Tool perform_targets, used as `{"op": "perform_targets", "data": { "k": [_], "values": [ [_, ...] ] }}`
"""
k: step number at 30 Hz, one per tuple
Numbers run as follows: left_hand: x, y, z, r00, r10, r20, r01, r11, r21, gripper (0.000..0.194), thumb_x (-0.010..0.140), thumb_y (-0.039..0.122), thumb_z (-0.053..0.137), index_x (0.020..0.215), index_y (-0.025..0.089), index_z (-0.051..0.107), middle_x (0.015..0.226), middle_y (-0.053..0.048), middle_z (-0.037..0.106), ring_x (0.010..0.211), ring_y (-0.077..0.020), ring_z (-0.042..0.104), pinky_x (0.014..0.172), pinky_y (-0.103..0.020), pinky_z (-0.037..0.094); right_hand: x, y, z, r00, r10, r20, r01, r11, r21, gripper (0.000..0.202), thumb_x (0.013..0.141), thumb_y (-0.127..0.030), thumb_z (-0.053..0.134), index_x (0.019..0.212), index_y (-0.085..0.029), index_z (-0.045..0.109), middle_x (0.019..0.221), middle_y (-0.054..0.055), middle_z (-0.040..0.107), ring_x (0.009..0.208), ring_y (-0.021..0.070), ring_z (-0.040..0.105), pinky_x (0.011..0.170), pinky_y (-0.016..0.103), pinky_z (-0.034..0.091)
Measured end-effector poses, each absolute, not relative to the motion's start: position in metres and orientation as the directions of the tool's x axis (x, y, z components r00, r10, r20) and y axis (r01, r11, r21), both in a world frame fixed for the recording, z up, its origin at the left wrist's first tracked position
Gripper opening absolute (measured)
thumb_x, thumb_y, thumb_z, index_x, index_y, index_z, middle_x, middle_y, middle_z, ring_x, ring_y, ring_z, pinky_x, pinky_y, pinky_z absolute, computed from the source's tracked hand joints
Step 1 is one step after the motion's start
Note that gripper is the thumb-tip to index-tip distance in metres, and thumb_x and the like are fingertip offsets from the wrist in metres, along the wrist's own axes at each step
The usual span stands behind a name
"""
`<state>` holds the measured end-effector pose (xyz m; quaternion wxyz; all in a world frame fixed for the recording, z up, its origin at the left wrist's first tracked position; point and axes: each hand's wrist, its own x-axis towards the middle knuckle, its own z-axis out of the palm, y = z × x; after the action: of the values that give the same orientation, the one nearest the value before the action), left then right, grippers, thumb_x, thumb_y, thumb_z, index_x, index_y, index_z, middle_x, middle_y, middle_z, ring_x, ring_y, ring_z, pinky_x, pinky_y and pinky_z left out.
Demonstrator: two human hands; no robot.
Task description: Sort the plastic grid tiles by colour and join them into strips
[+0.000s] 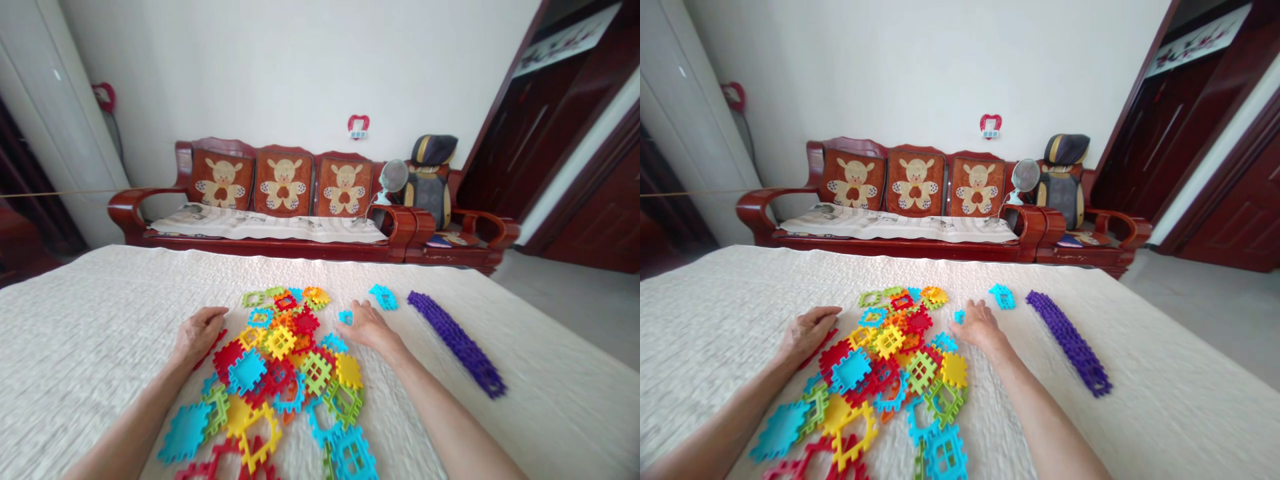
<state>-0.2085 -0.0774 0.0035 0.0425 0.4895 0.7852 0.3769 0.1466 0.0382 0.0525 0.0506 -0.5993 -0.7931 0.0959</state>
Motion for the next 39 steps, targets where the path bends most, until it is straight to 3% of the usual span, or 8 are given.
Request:
{"op": "perform_targets", "data": {
  "k": [5,8,11,13,21,30,39],
  "values": [
    [-0.215,-0.074,-0.003,-0.533,0.797,0.283,0.727,0.261,0.635,0.036,0.072,0.039,0.046,0.095,0.023,0.07,0.089,-0.001,0.071,0.079,-0.0182,0.064,0.07,-0.025,0.048,0.15,0.048,0.048,-0.302,0.952,0.036,0.922,0.302,-0.244,0.048,0.067,-0.035,0.057,0.109,-0.013,0.054,0.103,0.014,0.054,0.097,0.0254,0.054,0.083,0.033,0.039],
    [-0.218,-0.073,-0.007,-0.524,0.801,0.288,0.733,0.252,0.632,0.036,0.072,0.039,0.047,0.094,0.024,0.07,0.09,-0.001,0.071,0.08,-0.0182,0.065,0.07,-0.025,0.049,0.168,0.063,0.047,-0.216,0.941,0.261,0.921,0.285,-0.266,0.05,0.067,-0.031,0.056,0.115,-0.015,0.052,0.102,0.011,0.052,0.097,0.0244,0.051,0.084,0.032,0.037],
    [-0.219,-0.073,-0.008,-0.517,0.802,0.298,0.739,0.243,0.628,0.037,0.072,0.04,0.046,0.095,0.024,0.07,0.089,-0.001,0.072,0.079,-0.0181,0.065,0.069,-0.024,0.049,0.191,0.075,0.039,-0.036,0.846,0.531,0.926,0.229,-0.302,0.054,0.071,-0.03,0.052,0.123,-0.016,0.044,0.109,0.012,0.049,0.102,0.026,0.046,0.087,0.035,0.035],
    [-0.219,-0.073,-0.007,-0.513,0.804,0.301,0.742,0.24,0.625,0.037,0.072,0.039,0.046,0.095,0.024,0.07,0.088,-0.001,0.072,0.079,-0.0184,0.065,0.069,-0.025,0.049,0.203,0.08,0.03,0.052,0.804,0.592,0.928,0.18,-0.326,0.054,0.072,-0.03,0.051,0.123,-0.016,0.044,0.109,0.012,0.049,0.103,0.027,0.044,0.088,0.036,0.034],
    [-0.22,-0.073,-0.006,-0.51,0.805,0.303,0.744,0.236,0.625,0.036,0.071,0.04,0.047,0.093,0.025,0.071,0.087,-0.001,0.072,0.076,-0.0187,0.065,0.069,-0.025,0.05,0.215,0.082,0.017,0.188,0.869,0.457,0.937,-0.019,-0.35,0.054,0.07,-0.033,0.053,0.122,-0.019,0.048,0.107,0.012,0.05,0.096,0.0279,0.048,0.082,0.036,0.035],
    [-0.218,-0.074,-0.006,-0.524,0.801,0.291,0.73,0.246,0.638,0.036,0.071,0.04,0.047,0.093,0.024,0.07,0.083,-0.001,0.072,0.075,-0.0183,0.065,0.067,-0.025,0.049,0.213,0.08,0.022,0.2,0.902,0.382,0.937,-0.062,-0.343,0.054,0.072,-0.034,0.051,0.124,-0.019,0.048,0.109,0.012,0.049,0.099,0.0271,0.047,0.085,0.036,0.034],
    [-0.212,-0.076,-0.001,-0.546,0.789,0.282,0.706,0.253,0.661,0.036,0.072,0.037,0.046,0.095,0.023,0.07,0.082,-0.001,0.072,0.075,-0.019,0.065,0.069,-0.027,0.05,0.212,0.08,0.017,0.151,0.856,0.495,0.938,0.034,-0.345,0.053,0.073,-0.04,0.049,0.122,-0.02,0.048,0.116,0.012,0.046,0.102,0.029,0.044,0.085,0.04,0.033]
  ]
}}
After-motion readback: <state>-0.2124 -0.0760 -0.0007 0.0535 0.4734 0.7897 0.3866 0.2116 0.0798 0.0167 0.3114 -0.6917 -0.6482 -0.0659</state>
